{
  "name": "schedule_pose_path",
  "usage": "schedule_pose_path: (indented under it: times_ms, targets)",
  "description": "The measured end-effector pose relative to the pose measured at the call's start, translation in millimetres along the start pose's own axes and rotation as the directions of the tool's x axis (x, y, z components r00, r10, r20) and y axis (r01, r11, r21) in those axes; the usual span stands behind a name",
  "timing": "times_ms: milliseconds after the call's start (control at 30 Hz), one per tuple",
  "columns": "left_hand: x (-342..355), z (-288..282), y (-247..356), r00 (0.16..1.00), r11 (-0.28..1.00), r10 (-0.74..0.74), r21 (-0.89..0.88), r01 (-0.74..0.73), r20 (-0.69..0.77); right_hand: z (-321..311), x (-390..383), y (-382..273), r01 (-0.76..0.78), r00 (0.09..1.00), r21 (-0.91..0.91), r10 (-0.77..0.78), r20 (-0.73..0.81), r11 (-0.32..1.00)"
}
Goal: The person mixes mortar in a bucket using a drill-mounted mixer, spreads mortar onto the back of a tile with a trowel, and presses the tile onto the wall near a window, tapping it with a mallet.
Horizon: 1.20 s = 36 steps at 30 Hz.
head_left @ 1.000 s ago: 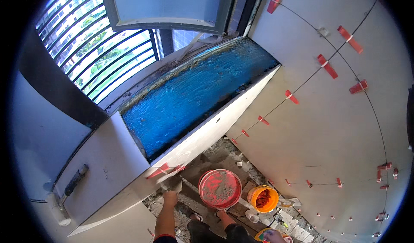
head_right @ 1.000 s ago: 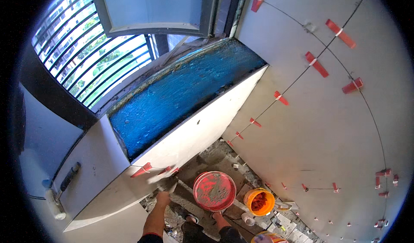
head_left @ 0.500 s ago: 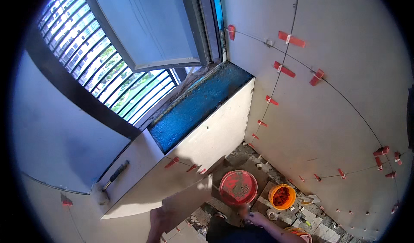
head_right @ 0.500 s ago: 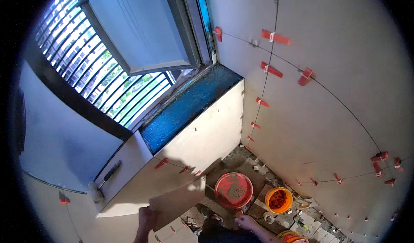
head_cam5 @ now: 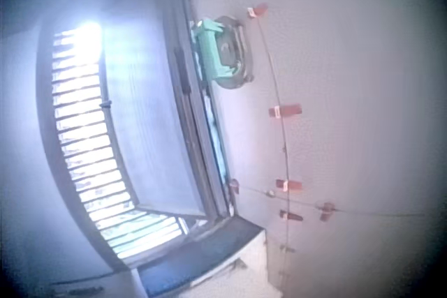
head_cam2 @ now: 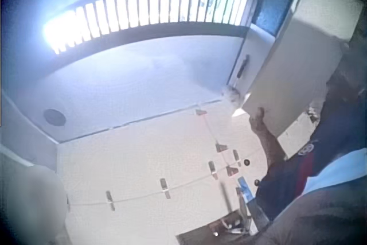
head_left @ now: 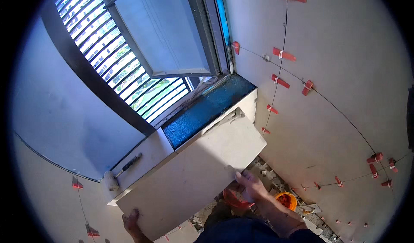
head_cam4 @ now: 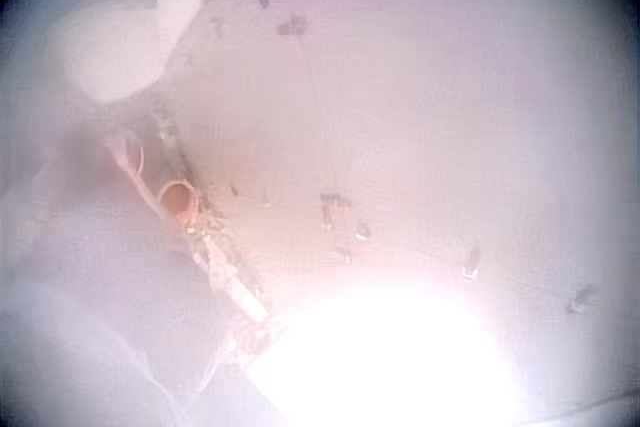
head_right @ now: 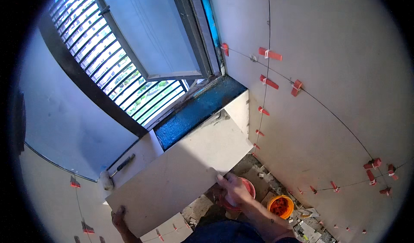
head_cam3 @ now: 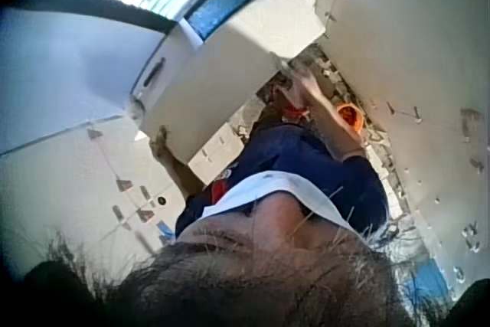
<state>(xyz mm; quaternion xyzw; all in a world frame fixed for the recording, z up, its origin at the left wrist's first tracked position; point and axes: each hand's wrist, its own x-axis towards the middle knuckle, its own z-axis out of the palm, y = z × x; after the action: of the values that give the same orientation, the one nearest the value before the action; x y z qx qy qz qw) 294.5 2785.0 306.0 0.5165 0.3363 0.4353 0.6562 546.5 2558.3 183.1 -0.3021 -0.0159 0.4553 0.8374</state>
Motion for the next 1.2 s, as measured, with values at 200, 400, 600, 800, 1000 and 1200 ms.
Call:
schedule_pose_path:
  times_ms: [200, 400, 600, 800, 1000, 1200]
  targets:
    - [85.5, 9.8, -61.9, 0.996, 0.998, 0.009, 0.064, -0.015, 0.088, 27.2, 69.0, -41.1, 0.152, 0.969, -0.282, -0.199, -0.145, 0.947]
    - [168.3, 50.2, -100.3, 0.996, 0.966, 0.034, 0.252, -0.054, 0.08, 29.7, 152.2, -66.6, 0.234, 0.926, -0.253, -0.295, -0.236, 0.939]
    - [233.6, 90.2, -126.7, 0.994, 0.855, 0.021, 0.514, -0.073, 0.107, 9.3, 224.3, -90.2, 0.204, 0.866, -0.319, -0.322, -0.382, 0.926]
    - [259.8, 122.4, -155.5, 0.994, 0.971, -0.066, 0.233, 0.044, 0.088, -4.6, 253.6, -111.2, 0.178, 0.871, -0.369, -0.32, -0.373, 0.912]
    - [282.4, 134.8, -167.8, 0.979, 0.885, 0.077, 0.439, -0.154, 0.189, -8.1, 268.9, -124.1, 0.108, 0.838, -0.463, -0.331, -0.433, 0.88]
    - [294.2, 141.3, -172.8, 0.969, 0.882, -0.021, 0.461, -0.098, 0.246, -5.5, 279.9, -130.6, 0.068, 0.815, -0.461, -0.316, -0.485, 0.885]
